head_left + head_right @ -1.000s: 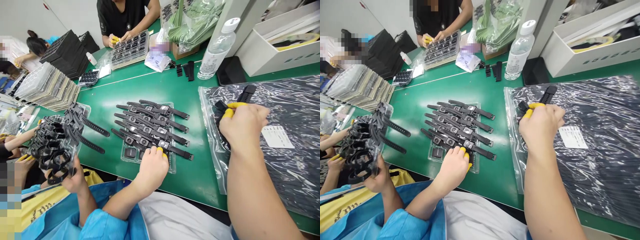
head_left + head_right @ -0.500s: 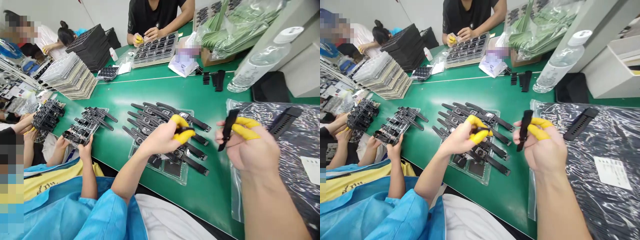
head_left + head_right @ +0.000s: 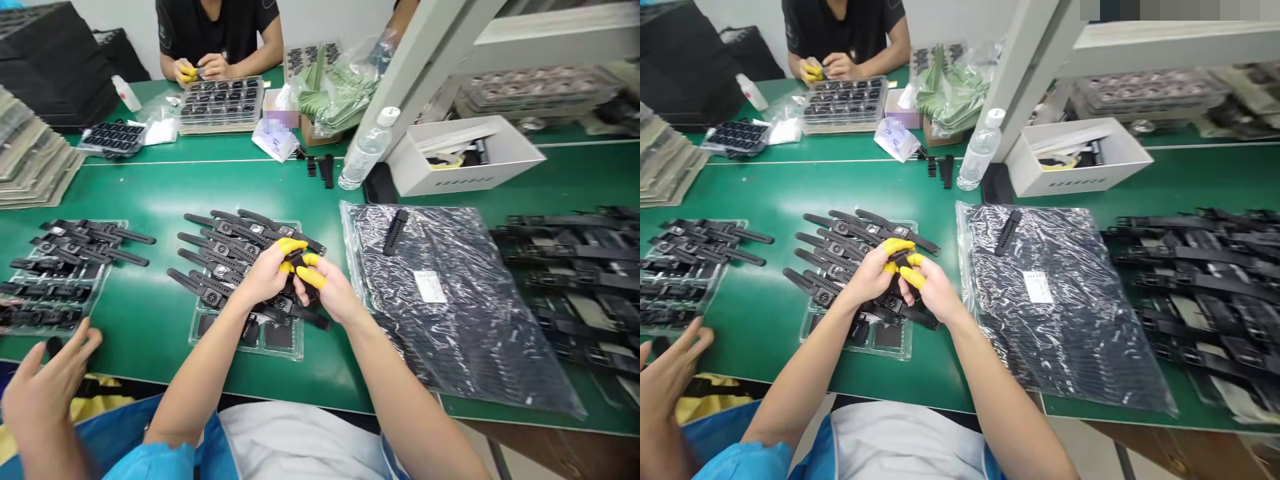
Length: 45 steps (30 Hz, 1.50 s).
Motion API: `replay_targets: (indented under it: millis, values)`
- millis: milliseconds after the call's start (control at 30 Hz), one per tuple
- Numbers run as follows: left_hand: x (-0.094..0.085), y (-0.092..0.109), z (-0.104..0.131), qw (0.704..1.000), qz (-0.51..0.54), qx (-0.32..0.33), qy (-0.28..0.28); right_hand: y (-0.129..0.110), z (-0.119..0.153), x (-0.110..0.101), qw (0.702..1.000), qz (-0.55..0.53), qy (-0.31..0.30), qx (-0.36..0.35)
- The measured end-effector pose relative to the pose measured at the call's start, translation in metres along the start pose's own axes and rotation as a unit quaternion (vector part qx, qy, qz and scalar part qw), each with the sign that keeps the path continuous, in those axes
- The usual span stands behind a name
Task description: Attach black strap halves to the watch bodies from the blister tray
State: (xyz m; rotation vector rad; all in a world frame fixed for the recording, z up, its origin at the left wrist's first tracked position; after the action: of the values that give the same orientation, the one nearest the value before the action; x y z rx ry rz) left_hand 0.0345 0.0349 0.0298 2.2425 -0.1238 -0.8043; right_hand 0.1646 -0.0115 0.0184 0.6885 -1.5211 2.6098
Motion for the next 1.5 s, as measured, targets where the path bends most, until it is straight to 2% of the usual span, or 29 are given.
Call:
replay_targets:
  millis: [133, 467, 733, 833, 933, 1000, 1333, 1400, 1500]
  values:
    - [-0.001, -0.002, 0.001, 1.000, -0.002, 0.013, -0.008, -0.001, 0.000, -0.004, 1.000, -0.003, -0.010, -0.003]
    - [0.000, 0.003, 0.000, 0.999, -0.021, 0.026, 0.009, 0.001, -0.005, -0.002, 0.991, -0.129, -0.037, 0.016]
    - [-0.003, 0.010, 0.002, 0.998, -0.036, 0.022, -0.042, 0.002, -0.004, -0.008, 0.987, -0.154, 0.000, 0.036]
    - [-0.002, 0.010, 0.001, 0.994, -0.091, 0.014, -0.057, 0.003, -0.005, -0.010, 0.987, -0.153, 0.012, 0.046]
    - [0.003, 0.008, 0.001, 0.984, -0.149, 0.002, -0.100, 0.004, -0.005, -0.012, 0.988, -0.144, 0.032, 0.047]
    - [0.004, 0.007, 0.001, 0.981, -0.156, -0.010, -0.112, 0.004, -0.005, -0.013, 0.989, -0.131, 0.045, 0.043]
    - [-0.005, 0.007, 0.001, 0.998, -0.010, -0.044, -0.046, 0.002, -0.003, -0.010, 0.995, -0.094, 0.041, -0.007]
    - [-0.007, 0.004, 0.001, 0.998, 0.015, -0.063, -0.011, 0.001, -0.004, -0.013, 0.994, -0.087, 0.054, -0.029]
    - [-0.006, 0.002, 0.000, 0.993, 0.061, -0.076, 0.070, 0.001, -0.004, -0.014, 0.996, -0.063, 0.056, -0.037]
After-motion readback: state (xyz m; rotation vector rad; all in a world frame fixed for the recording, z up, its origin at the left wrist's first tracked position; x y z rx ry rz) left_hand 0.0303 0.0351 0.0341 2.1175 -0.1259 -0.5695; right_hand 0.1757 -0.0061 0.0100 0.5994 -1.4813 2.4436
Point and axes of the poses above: each hand's wrist, its own z-axis away from the middle knuckle, its own x-axis out of the palm, y = z × x, the point moved 5 cm from there along -z, towards the middle knuckle, and after that the axes turned 13 degrees about x, right-handed, at the moved point
